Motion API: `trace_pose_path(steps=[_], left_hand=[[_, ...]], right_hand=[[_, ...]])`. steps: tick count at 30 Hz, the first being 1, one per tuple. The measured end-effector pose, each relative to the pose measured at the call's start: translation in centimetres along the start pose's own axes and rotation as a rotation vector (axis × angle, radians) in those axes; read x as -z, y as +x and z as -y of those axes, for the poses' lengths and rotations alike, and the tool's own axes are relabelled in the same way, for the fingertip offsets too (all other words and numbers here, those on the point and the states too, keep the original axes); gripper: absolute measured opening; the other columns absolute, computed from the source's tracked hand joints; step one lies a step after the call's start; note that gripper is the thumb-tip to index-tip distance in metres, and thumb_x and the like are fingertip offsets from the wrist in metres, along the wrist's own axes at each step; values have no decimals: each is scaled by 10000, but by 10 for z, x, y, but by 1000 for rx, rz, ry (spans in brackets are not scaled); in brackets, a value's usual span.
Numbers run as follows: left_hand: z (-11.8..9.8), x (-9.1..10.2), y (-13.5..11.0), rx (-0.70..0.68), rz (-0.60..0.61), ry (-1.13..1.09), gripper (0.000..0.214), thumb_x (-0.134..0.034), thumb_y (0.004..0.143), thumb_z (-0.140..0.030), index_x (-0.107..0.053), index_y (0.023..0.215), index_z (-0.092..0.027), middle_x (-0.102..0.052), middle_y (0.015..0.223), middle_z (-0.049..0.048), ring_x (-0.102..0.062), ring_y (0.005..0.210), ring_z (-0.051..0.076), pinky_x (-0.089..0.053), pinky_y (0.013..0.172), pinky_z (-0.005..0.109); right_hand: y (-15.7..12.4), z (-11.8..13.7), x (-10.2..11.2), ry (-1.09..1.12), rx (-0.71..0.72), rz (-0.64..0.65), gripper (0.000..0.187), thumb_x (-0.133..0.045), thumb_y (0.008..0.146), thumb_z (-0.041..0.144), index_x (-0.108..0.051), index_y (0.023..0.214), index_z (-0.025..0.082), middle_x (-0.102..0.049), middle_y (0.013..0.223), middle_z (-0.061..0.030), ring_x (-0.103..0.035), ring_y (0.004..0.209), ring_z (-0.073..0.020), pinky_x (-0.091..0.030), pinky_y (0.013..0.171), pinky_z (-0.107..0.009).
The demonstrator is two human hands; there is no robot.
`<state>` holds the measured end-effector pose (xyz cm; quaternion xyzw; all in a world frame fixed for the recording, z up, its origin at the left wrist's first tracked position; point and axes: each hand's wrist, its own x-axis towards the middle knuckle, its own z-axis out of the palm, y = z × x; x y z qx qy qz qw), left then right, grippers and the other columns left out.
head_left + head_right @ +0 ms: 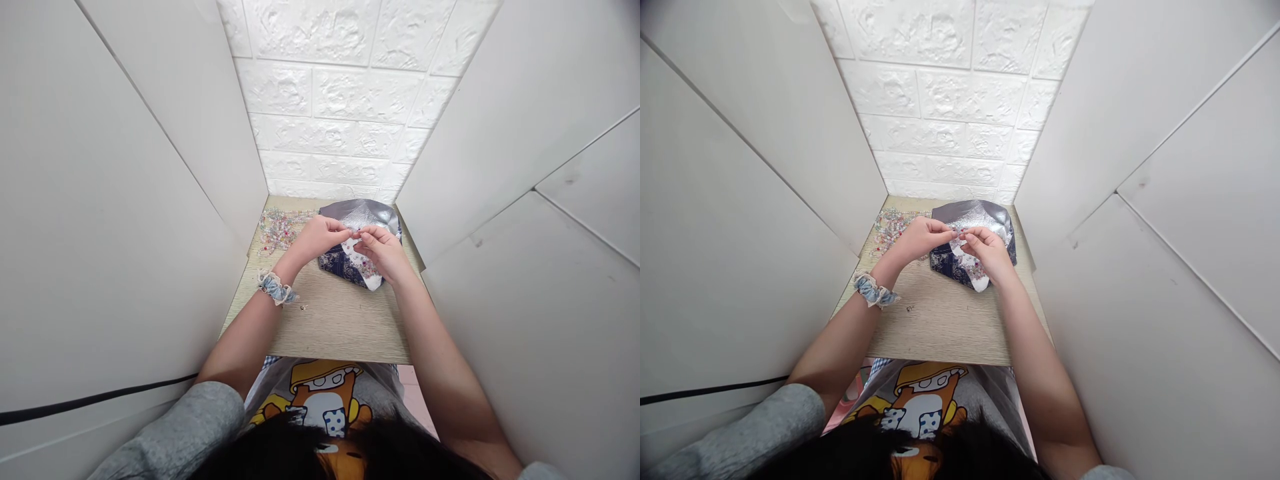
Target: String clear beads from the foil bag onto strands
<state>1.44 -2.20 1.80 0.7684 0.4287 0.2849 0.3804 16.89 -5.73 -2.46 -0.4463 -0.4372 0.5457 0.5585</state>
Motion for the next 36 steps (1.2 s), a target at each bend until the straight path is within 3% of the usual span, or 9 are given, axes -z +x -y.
trace_pose_path(steps=[18, 27, 36], left_hand=[[1, -1, 0, -5, -2, 24, 304, -471, 652, -389, -597, 569, -125, -303, 457, -39, -238, 461, 53, -183, 447, 215], [-1, -1, 0, -3, 57, 32, 346, -488, 652, -440, -579, 541, -125, -313, 450, -41, -226, 451, 48, -160, 440, 220], [5, -1, 0, -6, 158, -36, 373, -461, 682, -467, -581, 590, -127, -287, 434, -49, -236, 408, 41, -165, 410, 210]], right_hand=[[0, -1, 0, -19, 12, 12, 195, -616, 634, 337, -559, 765, 205, -571, 796, 18, -522, 627, -63, -439, 711, -256], [1, -4, 1, -44, 29, 13, 184, -609, 640, 332, -560, 766, 208, -551, 734, 35, -520, 609, -58, -440, 698, -253], [2, -6, 2, -321, 151, -45, 188, -614, 631, 359, -585, 668, 177, -563, 638, 11, -503, 619, -99, -405, 626, -253]])
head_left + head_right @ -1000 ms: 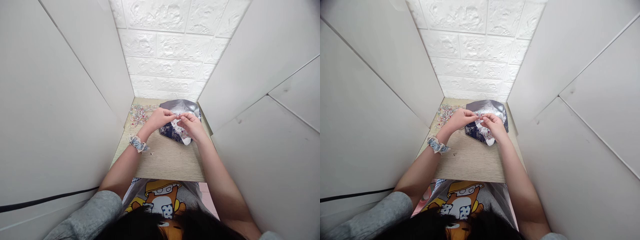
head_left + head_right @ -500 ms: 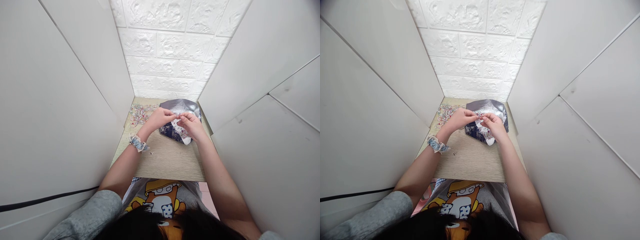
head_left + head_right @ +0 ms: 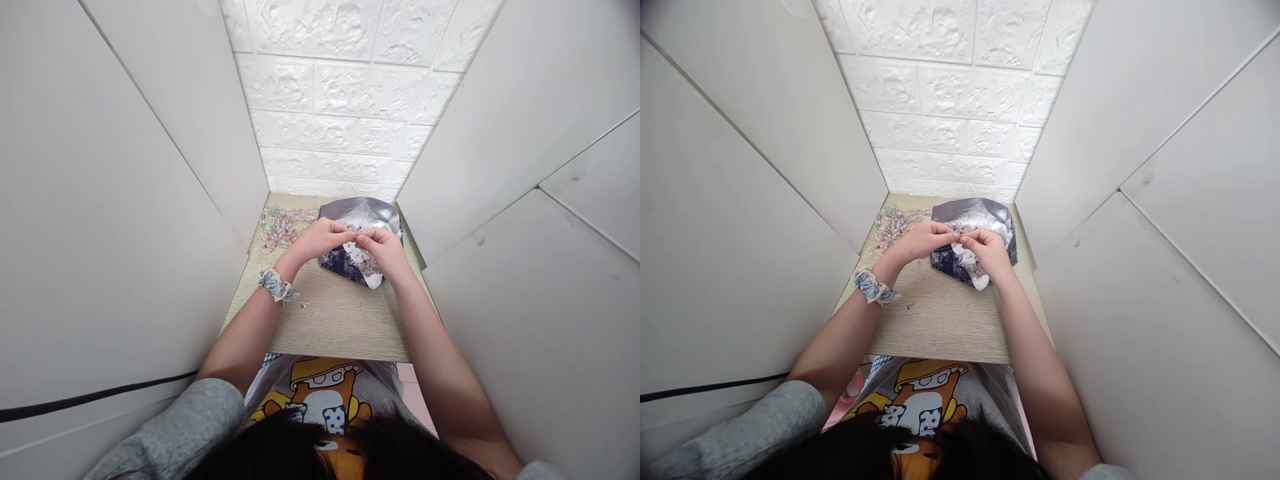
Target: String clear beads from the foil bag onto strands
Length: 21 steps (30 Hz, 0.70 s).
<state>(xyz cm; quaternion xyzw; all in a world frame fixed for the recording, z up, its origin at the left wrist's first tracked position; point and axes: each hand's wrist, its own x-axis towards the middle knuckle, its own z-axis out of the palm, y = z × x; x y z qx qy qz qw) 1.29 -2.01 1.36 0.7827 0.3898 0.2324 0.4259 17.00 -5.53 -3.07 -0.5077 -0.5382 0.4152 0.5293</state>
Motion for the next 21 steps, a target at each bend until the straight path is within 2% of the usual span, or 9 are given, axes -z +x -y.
trace_pose_path(steps=[3, 6, 8, 11, 13, 15, 18, 21], left_hand=[[3, -1, 2, 71, 41, -102, 426, -404, 709, -510, -583, 667, -125, -427, 484, -23, -355, 405, 47, -246, 408, 197], [5, -4, 5, 111, 98, -226, 467, -371, 722, -538, -585, 788, -128, -585, 717, 48, -518, 558, 85, -365, 493, 201], [6, -6, 6, 101, 117, -281, 468, -378, 724, -537, -587, 820, -130, -608, 828, 75, -553, 690, 110, -407, 593, 216], [5, -7, 5, 82, 128, -343, 429, -407, 720, -517, -587, 817, -140, -611, 864, 74, -548, 787, 122, -412, 696, 238], [3, -8, 4, 59, 154, -391, 381, -428, 722, -487, -573, 808, -146, -600, 836, 58, -541, 764, 108, -409, 698, 238], [2, -8, 3, 27, 182, -406, 329, -445, 723, -452, -554, 773, -145, -568, 735, 29, -516, 669, 81, -400, 636, 218], [2, -6, 2, -4, 167, -316, 278, -463, 714, -413, -538, 716, -144, -446, 561, -27, -398, 500, 48, -318, 490, 189], [2, -5, 2, 20, 113, -195, 263, -457, 710, -392, -545, 694, -145, -348, 482, -51, -298, 436, 47, -232, 431, 194]], right_hand=[[-1, 2, -1, -89, 70, -2, 177, -612, 630, 351, -583, 627, 176, -540, 609, 19, -479, 601, -98, -387, 615, -253], [-1, 5, -2, -169, 129, 13, 145, -609, 633, 325, -599, 615, 181, -527, 631, 19, -474, 625, -100, -375, 633, -256], [-1, 5, -2, -208, 148, 0, 126, -602, 643, 314, -616, 629, 189, -511, 630, 21, -467, 625, -99, -369, 628, -254], [-1, 5, -2, -237, 176, -33, 97, -590, 660, 287, -640, 677, 205, -490, 615, 25, -455, 608, -94, -364, 609, -249], [-1, 5, -1, -243, 205, -55, 90, -585, 666, 268, -647, 701, 213, -482, 605, 26, -451, 597, -93, -362, 599, -248], [-1, 4, 0, -252, 233, -82, 95, -582, 672, 271, -647, 712, 216, -487, 604, 24, -457, 600, -99, -364, 599, -251], [-1, 4, 1, -294, 259, -126, 135, -557, 693, 320, -632, 720, 211, -519, 645, 9, -480, 634, -118, -377, 611, -262], [0, 2, 1, -474, 264, -143, 185, -477, 748, 328, -614, 784, 210, -556, 758, -19, -498, 701, -141, -386, 650, -277]])
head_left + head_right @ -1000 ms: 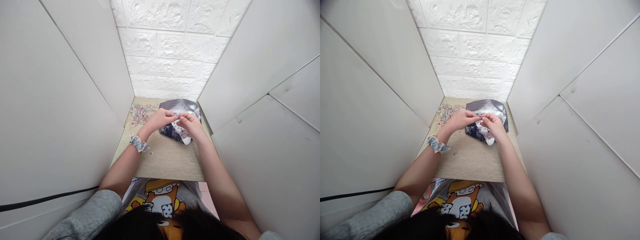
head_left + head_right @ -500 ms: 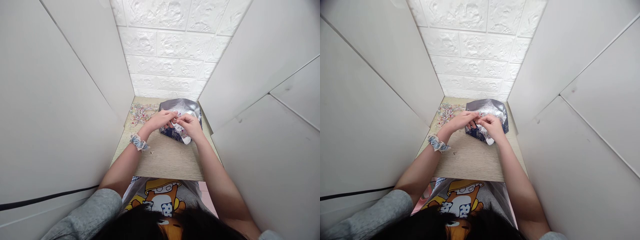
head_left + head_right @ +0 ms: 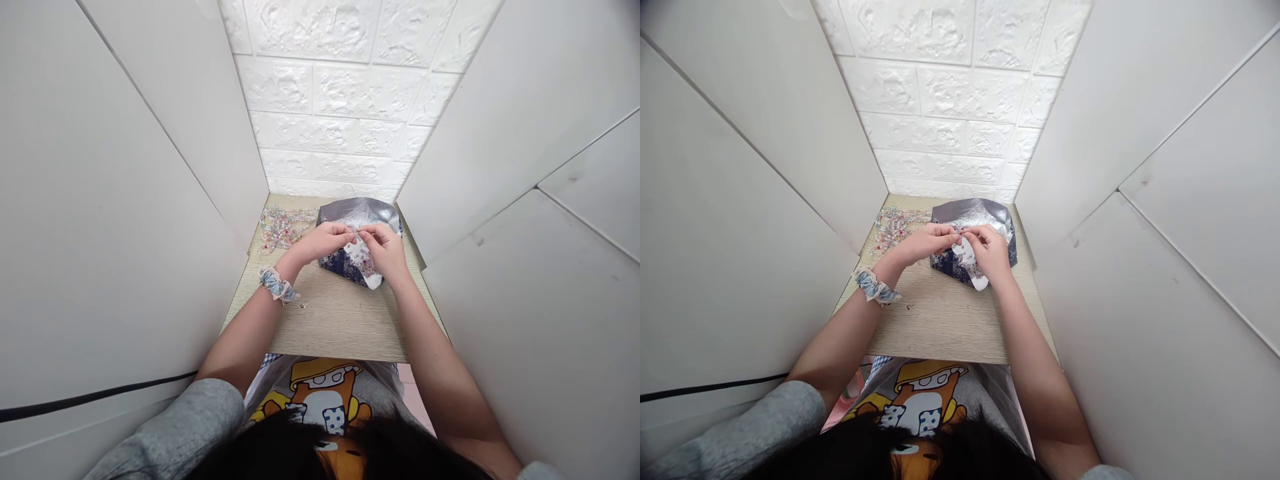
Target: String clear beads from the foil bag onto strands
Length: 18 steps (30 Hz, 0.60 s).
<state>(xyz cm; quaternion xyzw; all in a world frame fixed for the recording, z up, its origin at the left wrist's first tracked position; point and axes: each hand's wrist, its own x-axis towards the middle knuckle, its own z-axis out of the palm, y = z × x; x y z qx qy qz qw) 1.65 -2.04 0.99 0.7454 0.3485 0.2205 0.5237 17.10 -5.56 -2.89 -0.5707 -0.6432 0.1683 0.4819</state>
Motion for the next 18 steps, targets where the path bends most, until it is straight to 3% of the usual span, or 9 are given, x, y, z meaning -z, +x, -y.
trace_pose_path(steps=[4, 8, 13, 18], left_hand=[[-4, 0, 0, 47, -95, 46, 235, -434, 710, -337, -566, 687, -144, -309, 449, -56, -262, 411, 50, -203, 421, 203], [-6, 1, 2, 84, -212, 75, 213, -428, 687, -268, -595, 669, -137, -287, 423, -55, -240, 402, 52, -196, 424, 208], [-3, 2, 4, 58, -285, 118, 250, -428, 672, -277, -629, 692, -130, -382, 467, -34, -296, 449, 62, -221, 449, 205], [-1, 2, 5, 63, -273, 139, 261, -431, 665, -294, -631, 680, -127, -410, 486, -34, -305, 464, 66, -232, 461, 207]], right_hand=[[-1, -7, -7, -419, -18, 160, 232, -405, 787, 280, -600, 894, 214, -553, 877, -58, -507, 786, -176, -375, 674, -296], [-1, -9, -16, -670, -50, 258, 265, -370, 805, 288, -609, 891, 212, -538, 868, -87, -515, 803, -202, -372, 633, -298], [1, -8, -20, -735, -59, 300, 265, -381, 802, 310, -606, 888, 201, -534, 867, -92, -523, 781, -199, -373, 632, -299], [2, -8, -24, -736, -68, 298, 246, -390, 791, 291, -610, 847, 194, -539, 865, -93, -519, 789, -193, -377, 646, -294]])
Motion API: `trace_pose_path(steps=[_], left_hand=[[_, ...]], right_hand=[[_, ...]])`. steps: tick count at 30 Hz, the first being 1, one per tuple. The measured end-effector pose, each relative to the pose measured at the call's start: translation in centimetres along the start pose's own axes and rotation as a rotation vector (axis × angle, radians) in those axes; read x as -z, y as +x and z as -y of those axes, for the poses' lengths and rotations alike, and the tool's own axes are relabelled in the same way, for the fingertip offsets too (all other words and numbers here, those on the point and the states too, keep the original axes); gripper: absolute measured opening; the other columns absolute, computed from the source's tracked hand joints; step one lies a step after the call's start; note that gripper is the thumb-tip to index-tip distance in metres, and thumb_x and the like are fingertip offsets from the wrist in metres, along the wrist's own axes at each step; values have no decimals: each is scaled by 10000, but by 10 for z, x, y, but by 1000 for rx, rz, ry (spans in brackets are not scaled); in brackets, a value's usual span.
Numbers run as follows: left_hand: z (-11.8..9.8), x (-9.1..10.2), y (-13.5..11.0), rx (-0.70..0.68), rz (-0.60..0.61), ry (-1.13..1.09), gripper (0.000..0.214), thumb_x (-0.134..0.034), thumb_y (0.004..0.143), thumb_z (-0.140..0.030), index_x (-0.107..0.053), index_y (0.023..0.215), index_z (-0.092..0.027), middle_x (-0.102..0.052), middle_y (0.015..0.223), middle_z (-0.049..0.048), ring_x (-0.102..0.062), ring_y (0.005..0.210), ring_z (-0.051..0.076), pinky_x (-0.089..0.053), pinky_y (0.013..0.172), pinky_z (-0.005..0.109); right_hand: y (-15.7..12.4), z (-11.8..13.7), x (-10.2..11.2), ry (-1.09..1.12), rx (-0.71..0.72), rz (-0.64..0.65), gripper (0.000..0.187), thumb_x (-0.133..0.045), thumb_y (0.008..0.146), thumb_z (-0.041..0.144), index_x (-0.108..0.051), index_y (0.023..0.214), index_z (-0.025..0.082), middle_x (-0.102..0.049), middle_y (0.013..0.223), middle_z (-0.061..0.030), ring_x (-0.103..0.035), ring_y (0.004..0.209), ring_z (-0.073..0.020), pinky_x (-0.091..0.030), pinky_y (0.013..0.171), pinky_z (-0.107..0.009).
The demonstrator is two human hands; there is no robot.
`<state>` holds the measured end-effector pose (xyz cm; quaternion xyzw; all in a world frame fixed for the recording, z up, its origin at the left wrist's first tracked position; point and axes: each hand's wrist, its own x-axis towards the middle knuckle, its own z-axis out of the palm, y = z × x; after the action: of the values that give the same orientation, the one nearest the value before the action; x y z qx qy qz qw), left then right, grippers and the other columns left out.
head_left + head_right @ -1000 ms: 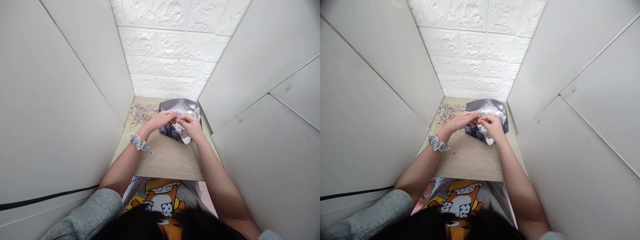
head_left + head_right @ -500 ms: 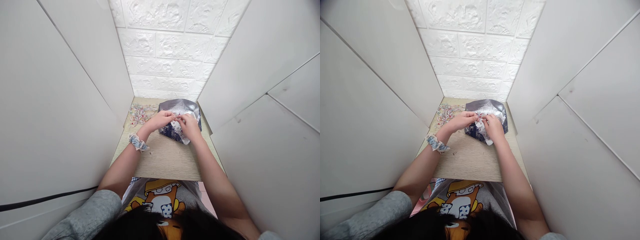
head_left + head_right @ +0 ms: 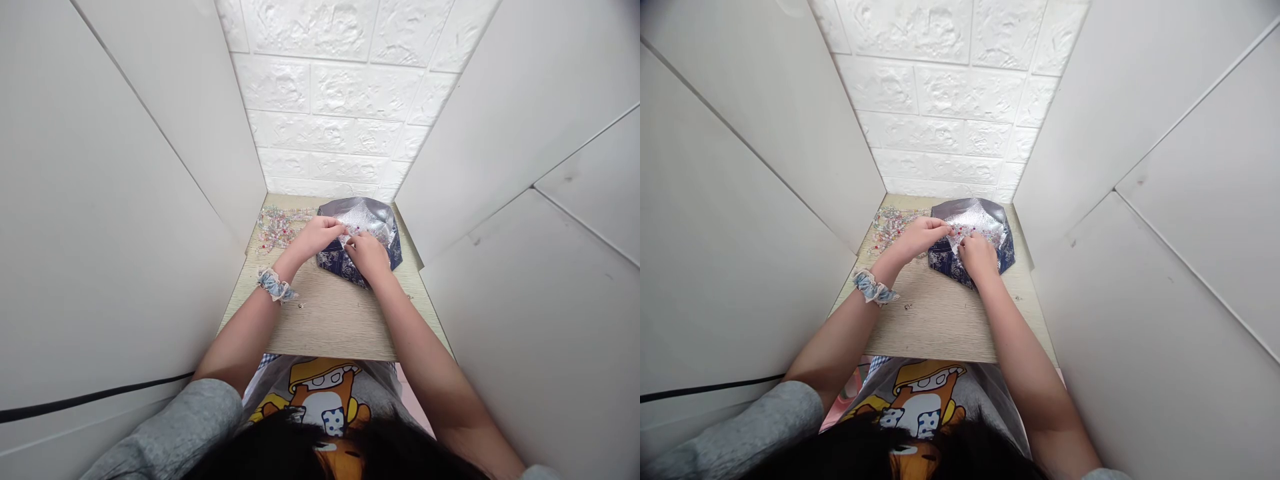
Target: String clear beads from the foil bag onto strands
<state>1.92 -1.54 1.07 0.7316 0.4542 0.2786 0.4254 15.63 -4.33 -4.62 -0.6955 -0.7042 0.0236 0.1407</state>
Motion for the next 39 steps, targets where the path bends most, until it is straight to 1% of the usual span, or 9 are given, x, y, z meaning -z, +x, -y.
trace_pose_path(steps=[3, 6, 9, 13, 14, 16, 19, 27, 39], left_hand=[[3, -1, 2, -6, 15, -2, 259, -437, 661, -303, -624, 672, -125, -429, 504, -31, -320, 479, 68, -242, 471, 207], [6, 0, 3, -38, 40, -5, 247, -441, 661, -310, -606, 643, -127, -422, 508, -30, -328, 493, 69, -244, 477, 206], [6, 0, 1, -47, 76, 6, 250, -447, 663, -342, -546, 573, -131, -345, 472, -40, -273, 456, 61, -196, 443, 211], [4, 1, -2, -58, 109, 8, 299, -444, 665, -401, -457, 514, -143, -276, 461, -46, -215, 436, 53, -151, 429, 218], [4, 0, -2, -64, 116, 9, 305, -442, 665, -405, -441, 505, -145, -275, 464, -45, -213, 440, 53, -152, 431, 218], [4, 0, -2, -73, 128, 13, 304, -439, 665, -401, -427, 499, -147, -284, 473, -42, -218, 449, 54, -161, 436, 215], [4, 1, -3, -78, 139, 14, 287, -435, 666, -383, -440, 505, -145, -306, 487, -35, -229, 461, 57, -172, 441, 214], [2, 2, -5, -72, 129, 28, 297, -441, 656, -390, -443, 488, -146, -307, 474, -37, -226, 449, 56, -168, 433, 218], [9, 1, -1, -96, 139, -6, 333, -439, 671, -416, -552, 566, -121, -371, 484, -30, -272, 450, 51, -204, 436, 206]], right_hand=[[1, 1, -1, 25, -13, -4, 232, -395, 774, 249, -618, 787, 186, -547, 843, -95, -518, 770, -187, -378, 642, -290], [0, 1, 2, 211, -37, -54, 211, -425, 748, 271, -616, 717, 185, -562, 807, -75, -517, 751, -178, -385, 662, -302], [-1, 1, 9, 662, -126, -74, 228, -489, 707, 379, -608, 704, 185, -570, 696, -31, -515, 660, -148, -410, 655, -306], [-4, 2, 17, 1404, -249, 43, 233, -589, 638, 388, -584, 753, 185, -589, 681, 2, -523, 586, -91, -460, 652, -274], [-4, 2, 18, 1523, -261, 67, 222, -611, 626, 368, -578, 748, 185, -597, 695, 4, -537, 596, -84, -467, 668, -266], [-6, 3, 20, 1655, -285, 106, 210, -642, 609, 336, -571, 736, 185, -608, 696, 5, -565, 624, -83, -475, 684, -252], [-8, 5, 21, 1708, -310, 135, 197, -653, 610, 309, -567, 734, 183, -620, 699, 2, -592, 667, -94, -481, 687, -240], [-9, 8, 22, 1683, -320, 136, 176, -644, 622, 289, -566, 738, 182, -626, 693, 10, -599, 668, -88, -483, 706, -238], [-9, 6, 21, 1702, -301, 128, 167, -638, 638, 296, -570, 747, 189, -638, 717, 6, -605, 678, -90, -496, 700, -227]])
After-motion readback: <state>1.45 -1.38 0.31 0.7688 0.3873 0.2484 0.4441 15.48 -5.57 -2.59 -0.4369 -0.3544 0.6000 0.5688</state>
